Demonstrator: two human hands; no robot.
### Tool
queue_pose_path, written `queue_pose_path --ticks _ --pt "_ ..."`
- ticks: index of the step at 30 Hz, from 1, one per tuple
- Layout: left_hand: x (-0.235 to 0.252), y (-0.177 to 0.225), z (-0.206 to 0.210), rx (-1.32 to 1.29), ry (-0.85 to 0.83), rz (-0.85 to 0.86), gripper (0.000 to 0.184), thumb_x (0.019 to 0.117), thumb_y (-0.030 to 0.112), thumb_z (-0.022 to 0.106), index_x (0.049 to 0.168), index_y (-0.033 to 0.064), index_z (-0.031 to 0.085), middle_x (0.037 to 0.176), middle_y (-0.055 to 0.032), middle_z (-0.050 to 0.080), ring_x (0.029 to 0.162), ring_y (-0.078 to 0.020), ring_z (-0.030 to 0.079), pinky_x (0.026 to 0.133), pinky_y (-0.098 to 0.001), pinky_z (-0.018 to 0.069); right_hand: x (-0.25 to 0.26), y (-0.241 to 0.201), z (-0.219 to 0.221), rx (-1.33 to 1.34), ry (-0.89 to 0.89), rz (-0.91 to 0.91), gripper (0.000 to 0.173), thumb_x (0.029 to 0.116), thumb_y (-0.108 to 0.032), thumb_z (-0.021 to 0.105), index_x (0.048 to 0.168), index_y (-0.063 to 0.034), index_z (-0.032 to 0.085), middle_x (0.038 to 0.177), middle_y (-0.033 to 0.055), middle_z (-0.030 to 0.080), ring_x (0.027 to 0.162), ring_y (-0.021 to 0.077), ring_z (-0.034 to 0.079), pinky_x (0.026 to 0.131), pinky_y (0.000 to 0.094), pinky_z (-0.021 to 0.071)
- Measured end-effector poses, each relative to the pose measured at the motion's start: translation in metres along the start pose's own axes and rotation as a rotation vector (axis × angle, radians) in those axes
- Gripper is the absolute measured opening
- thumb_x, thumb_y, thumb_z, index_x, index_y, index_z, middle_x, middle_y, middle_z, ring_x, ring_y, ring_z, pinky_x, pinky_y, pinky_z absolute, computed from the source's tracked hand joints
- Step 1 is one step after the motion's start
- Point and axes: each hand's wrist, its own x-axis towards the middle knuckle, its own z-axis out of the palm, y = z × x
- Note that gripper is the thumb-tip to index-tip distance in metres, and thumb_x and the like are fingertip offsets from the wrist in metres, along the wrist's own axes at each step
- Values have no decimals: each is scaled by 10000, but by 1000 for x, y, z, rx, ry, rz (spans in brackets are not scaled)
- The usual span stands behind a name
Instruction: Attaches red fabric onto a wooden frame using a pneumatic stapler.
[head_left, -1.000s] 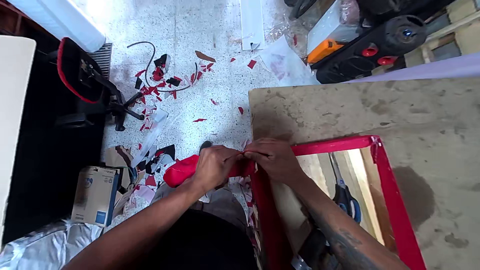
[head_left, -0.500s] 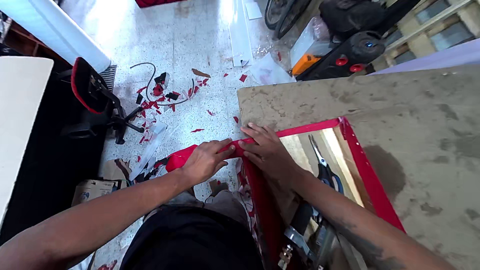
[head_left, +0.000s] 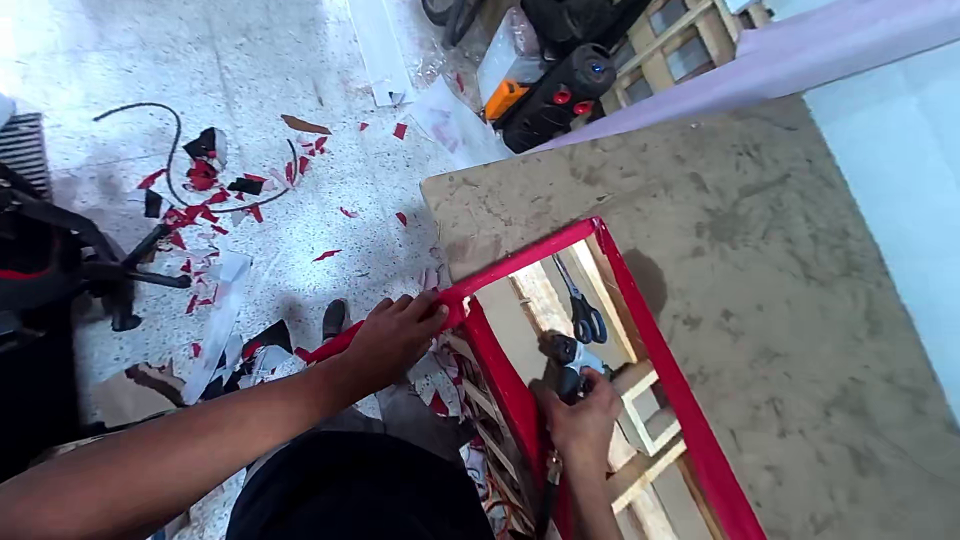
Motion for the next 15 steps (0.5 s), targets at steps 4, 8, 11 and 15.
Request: queue_pose_path --ticks 4,8,11,15 --pt "7 -11 -15 -91 -165 -12 441 1067 348 512 1495 241 525 1558 -78 457 1234 -321 594 919 -516 545 3 -47 -37 280 -87 151 735 861 -91 702 1488 12 332 1138 219 635 739 285 697 617 484 619" --pt "3 -23 -2 -96 -57 67 430 1060 385 520 1463 243 567 1507 -68 506 1188 -293 607 903 -468 558 -6 -120 -79 312 -372 39 361 979 -239 562 1259 -13 580 959 120 752 563 220 666 498 385 587" --pt "3 -28 -6 -135 -99 54 417 1072 381 487 1461 252 560 1528 -60 488 1243 -301 581 946 -490 544 -17 -171 -66 146 -543 -157 344 953 -257 572 1226 -57 634 795 52 712 587 205 683 521 398 606" --pt "3 -31 -10 -182 -147 43 416 1075 364 482 1474 258 538 1552 -53 464 1296 -303 553 973 -496 530 -31 -194 -32 72 -623 -253 293 903 -219 582 1157 -103 670 736 8 666 565 171 645 504 390 576"
